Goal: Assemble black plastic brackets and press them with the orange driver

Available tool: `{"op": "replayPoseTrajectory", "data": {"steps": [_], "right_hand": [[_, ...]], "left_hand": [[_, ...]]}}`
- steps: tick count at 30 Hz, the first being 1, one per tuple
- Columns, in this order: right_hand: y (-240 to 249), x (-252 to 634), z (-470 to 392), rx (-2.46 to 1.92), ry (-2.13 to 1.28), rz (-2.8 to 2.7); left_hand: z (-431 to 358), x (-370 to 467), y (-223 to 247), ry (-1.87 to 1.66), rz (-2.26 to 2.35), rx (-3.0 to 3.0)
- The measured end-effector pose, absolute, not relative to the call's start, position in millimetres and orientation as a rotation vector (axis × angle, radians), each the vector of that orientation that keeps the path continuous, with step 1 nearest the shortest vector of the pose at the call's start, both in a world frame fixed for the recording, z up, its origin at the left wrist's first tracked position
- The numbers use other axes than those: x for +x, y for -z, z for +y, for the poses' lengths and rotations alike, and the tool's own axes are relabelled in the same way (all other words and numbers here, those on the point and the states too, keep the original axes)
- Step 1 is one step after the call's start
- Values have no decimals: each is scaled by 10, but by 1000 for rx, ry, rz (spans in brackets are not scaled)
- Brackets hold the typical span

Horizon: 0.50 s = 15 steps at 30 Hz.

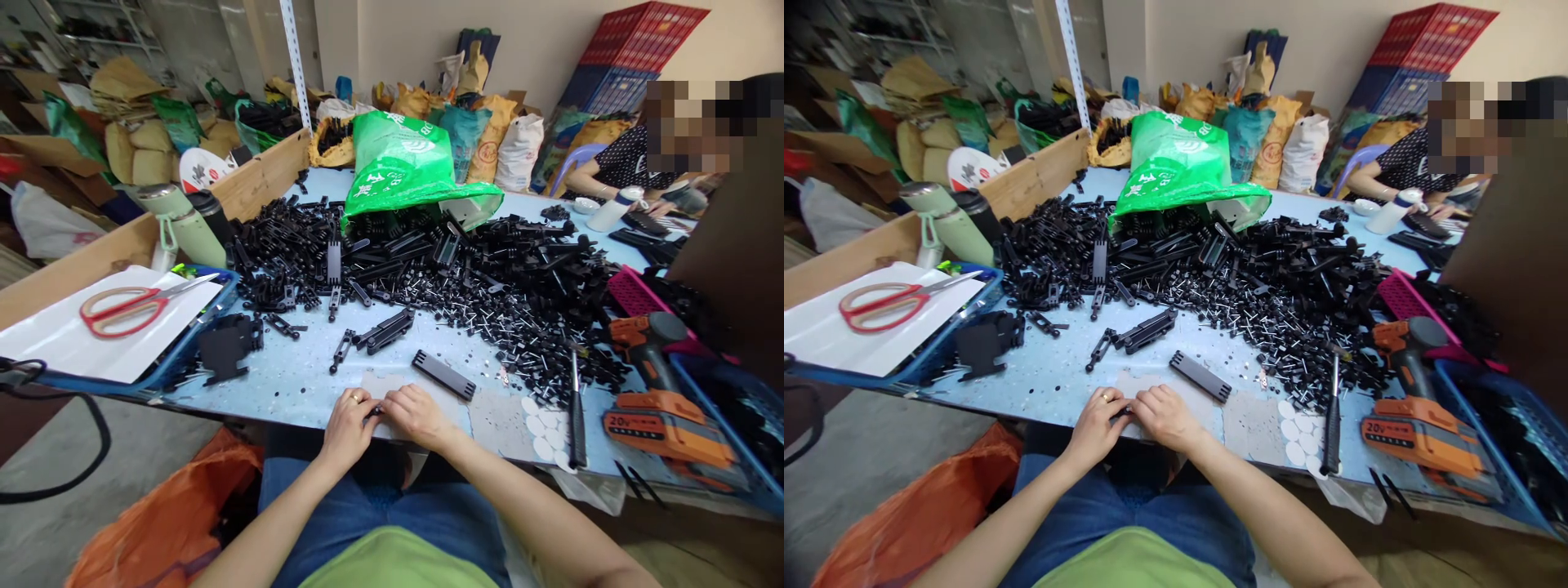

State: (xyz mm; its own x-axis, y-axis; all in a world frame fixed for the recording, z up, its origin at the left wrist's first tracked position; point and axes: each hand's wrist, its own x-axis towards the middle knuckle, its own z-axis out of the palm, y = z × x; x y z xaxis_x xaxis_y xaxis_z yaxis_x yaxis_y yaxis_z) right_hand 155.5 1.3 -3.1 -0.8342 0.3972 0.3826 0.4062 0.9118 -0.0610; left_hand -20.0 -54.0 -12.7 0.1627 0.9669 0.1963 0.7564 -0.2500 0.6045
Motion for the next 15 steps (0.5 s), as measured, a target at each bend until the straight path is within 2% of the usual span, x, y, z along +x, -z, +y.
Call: {"op": "replayPoseTrajectory", "data": {"steps": [5,12,15], "right_hand": [[114,1510,12,-794,-67,-2388],[67,1563,60,-608,-51,-2558],[8,1617,76,-607,-99,-2525]], "left_hand": [[-547,-194,140,-791,1659,2066],[-522,-215,150,-835,1640,2006],[-557,-233,59,-958,1597,1949]]}}
